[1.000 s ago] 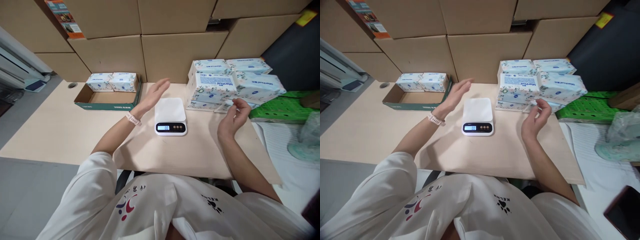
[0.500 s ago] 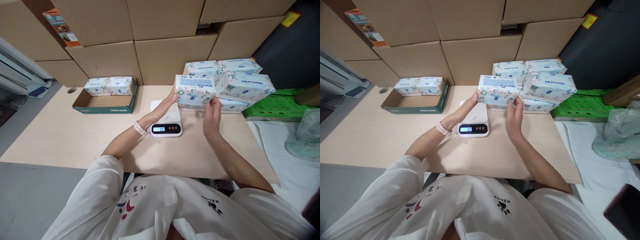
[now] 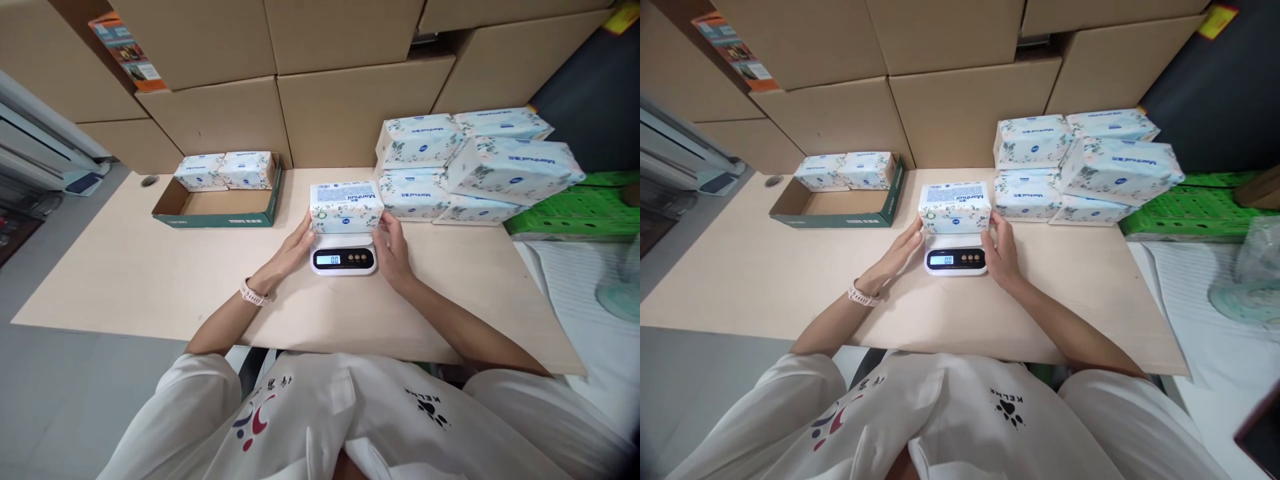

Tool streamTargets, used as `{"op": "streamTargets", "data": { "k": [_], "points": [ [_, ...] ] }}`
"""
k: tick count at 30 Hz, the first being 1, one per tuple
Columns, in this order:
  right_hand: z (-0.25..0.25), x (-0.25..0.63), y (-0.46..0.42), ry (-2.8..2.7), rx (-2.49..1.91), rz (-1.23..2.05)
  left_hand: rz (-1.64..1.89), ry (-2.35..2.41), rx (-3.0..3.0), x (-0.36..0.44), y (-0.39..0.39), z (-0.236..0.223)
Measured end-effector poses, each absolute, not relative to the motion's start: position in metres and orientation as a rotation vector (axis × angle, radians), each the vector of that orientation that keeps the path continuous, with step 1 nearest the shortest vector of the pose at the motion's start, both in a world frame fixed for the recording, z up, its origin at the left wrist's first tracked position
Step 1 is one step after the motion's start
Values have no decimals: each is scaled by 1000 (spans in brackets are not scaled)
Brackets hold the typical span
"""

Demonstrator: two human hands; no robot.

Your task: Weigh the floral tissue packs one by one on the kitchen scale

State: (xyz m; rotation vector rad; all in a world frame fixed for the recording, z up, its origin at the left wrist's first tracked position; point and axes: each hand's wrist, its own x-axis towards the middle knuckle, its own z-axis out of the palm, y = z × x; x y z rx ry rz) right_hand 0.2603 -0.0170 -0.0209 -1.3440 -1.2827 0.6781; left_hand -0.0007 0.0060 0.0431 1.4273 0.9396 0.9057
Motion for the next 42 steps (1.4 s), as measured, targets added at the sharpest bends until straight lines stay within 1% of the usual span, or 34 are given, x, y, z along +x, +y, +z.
{"op": "streamTargets", "data": {
  "k": [6,12,18,25,34,42],
  "points": [
    [-29,261,-14,-1158,-1301,628,986,950,1313,-8,10,21],
    [-33,272,-1,-813,-1276,775,1016,1131,940,-12,26,3],
    [-37,273,-1,-825,-1274,779,1013,1076,936,-13,27,5],
    [-39,273,1,-825,-1257,777,904,918,1008,-23,27,12],
    [-36,271,0,-802,-1262,772,866,934,905,-35,30,20],
    [-35,273,-2,-820,-1264,771,854,970,926,-34,30,23]
  ]
}}
